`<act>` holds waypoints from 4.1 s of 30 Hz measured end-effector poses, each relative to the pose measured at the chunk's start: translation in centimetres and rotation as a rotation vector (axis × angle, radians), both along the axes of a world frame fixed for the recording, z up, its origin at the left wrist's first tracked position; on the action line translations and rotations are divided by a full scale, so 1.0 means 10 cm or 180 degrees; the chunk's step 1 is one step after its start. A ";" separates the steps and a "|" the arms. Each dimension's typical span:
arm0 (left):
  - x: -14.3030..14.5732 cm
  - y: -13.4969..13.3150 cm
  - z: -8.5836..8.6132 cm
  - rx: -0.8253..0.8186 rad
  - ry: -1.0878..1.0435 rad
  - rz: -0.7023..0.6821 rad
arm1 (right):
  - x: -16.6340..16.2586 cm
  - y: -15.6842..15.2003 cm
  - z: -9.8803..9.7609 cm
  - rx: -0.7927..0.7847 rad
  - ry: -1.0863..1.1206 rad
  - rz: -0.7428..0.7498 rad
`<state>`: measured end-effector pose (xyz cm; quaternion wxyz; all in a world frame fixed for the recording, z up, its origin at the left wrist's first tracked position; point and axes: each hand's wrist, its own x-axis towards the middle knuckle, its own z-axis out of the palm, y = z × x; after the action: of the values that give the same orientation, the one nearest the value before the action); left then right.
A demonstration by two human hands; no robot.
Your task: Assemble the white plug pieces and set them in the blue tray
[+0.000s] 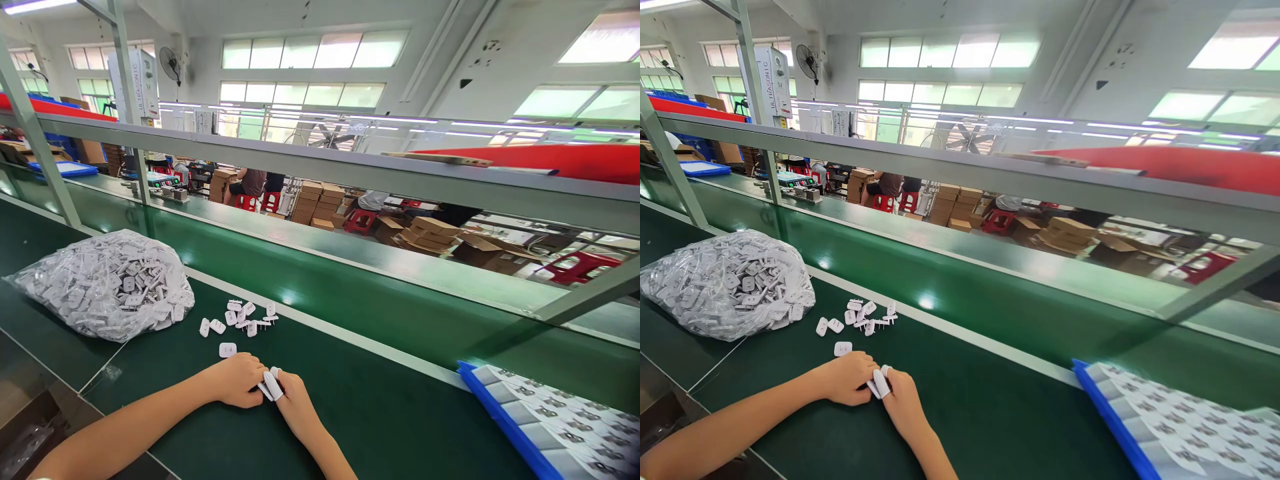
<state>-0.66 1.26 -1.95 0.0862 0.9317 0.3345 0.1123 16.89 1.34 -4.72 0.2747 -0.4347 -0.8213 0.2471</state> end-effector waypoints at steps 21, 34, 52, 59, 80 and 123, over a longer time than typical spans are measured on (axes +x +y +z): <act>0.00 0.00 0.02 -0.0031 0.0000 -0.0002 | 0.00 -0.01 0.00 -0.0036 -0.0054 0.0006; 0.00 -0.01 0.04 -0.0094 0.0088 0.0022 | 0.00 -0.01 0.02 -0.0056 -0.0038 -0.0001; 0.01 0.00 0.04 -0.0105 0.0082 0.0006 | 0.00 -0.02 0.02 -0.0016 -0.0023 -0.0019; 0.00 0.01 0.03 -0.0078 0.0073 -0.0009 | 0.00 -0.01 0.03 -0.0028 -0.0044 0.0001; 0.00 -0.01 0.09 -0.0202 0.0123 -0.0004 | -0.01 -0.03 0.10 -0.0040 0.0053 0.0020; -0.03 0.03 0.11 -0.0395 0.0102 0.0057 | 0.39 0.19 0.51 0.0002 0.0901 -0.1029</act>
<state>-0.99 1.53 -0.86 0.1374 0.9232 0.3505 0.0772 20.77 3.27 0.42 0.4235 -0.5217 -0.6942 0.2581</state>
